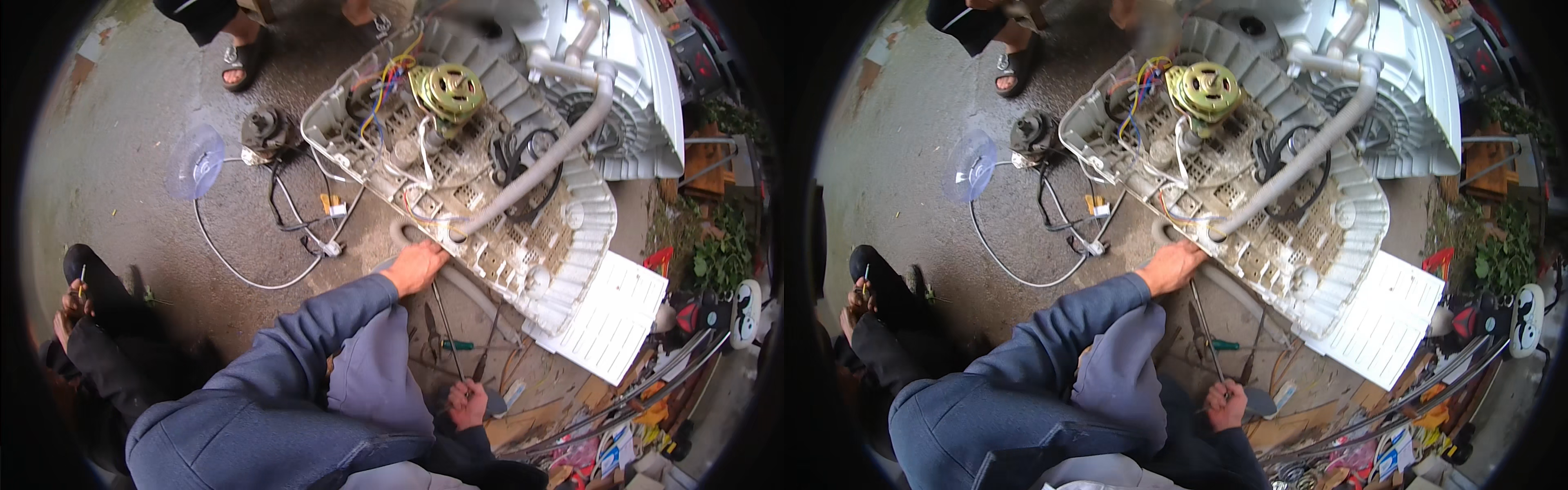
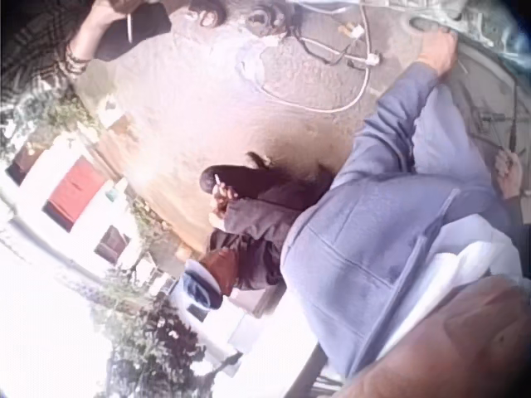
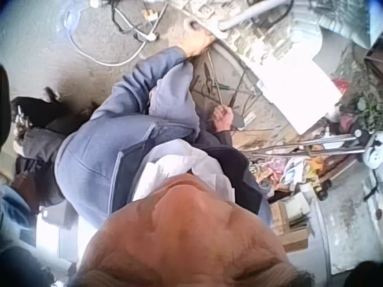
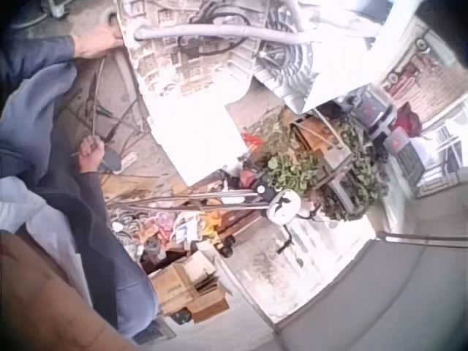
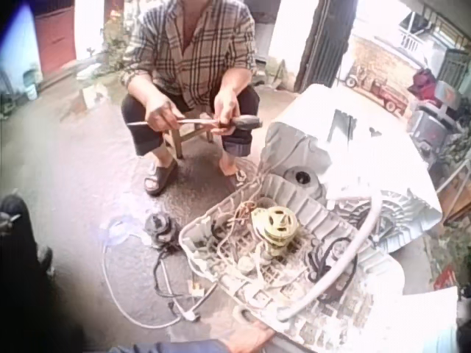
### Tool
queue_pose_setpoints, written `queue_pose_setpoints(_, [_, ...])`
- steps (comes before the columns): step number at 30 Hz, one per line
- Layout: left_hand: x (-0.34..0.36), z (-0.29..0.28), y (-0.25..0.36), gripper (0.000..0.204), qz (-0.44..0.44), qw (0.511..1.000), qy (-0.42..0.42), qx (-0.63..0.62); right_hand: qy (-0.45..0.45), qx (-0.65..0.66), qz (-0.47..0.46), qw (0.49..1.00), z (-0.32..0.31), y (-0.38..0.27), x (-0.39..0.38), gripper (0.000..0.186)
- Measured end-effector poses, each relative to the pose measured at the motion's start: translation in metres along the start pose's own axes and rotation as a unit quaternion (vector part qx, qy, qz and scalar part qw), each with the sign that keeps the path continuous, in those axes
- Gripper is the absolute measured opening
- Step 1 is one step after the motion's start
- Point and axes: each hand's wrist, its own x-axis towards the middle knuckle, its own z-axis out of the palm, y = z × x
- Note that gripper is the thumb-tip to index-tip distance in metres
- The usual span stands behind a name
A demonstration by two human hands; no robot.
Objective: The person works on a disassembled washing machine, handling the motor and internal wiring. They use a screwdriver and a hammer to adjust components and secure parts within the machine's chassis.
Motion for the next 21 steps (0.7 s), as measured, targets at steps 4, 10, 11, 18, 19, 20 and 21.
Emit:
queue_pose_setpoints(4, [-0.020, -0.062, 0.057, 0.028, -0.002, 0.982, -0.112, -0.154, -0.078, -0.117, -0.099, 0.985, -0.008, -0.010, -0.058, 0.007])
queue_pose_setpoints(10, [-0.062, -0.118, 0.080, 0.028, -0.068, 0.992, -0.058, -0.085, -0.148, -0.199, -0.294, 0.923, 0.030, -0.033, -0.087, 0.011])
queue_pose_setpoints(11, [-0.073, -0.122, 0.075, 0.029, -0.072, 0.993, -0.050, -0.082, -0.170, -0.201, -0.301, 0.916, 0.042, -0.034, -0.090, 0.013])
queue_pose_setpoints(18, [-0.081, -0.161, 0.098, 0.021, 0.114, 0.842, -0.394, -0.351, -0.265, -0.220, -0.324, 0.881, 0.116, -0.038, -0.041, 0.012])
queue_pose_setpoints(19, [-0.084, -0.159, 0.101, 0.022, 0.127, 0.839, -0.401, -0.345, -0.281, -0.220, -0.315, 0.879, 0.126, -0.031, -0.038, 0.012])
queue_pose_setpoints(20, [-0.084, -0.158, 0.096, 0.024, 0.101, 0.847, -0.379, -0.359, -0.282, -0.220, -0.305, 0.882, 0.136, -0.023, -0.036, 0.011])
queue_pose_setpoints(21, [-0.084, -0.154, 0.088, 0.025, 0.075, 0.853, -0.357, -0.373, -0.284, -0.221, -0.295, 0.885, 0.146, -0.015, -0.035, 0.011])
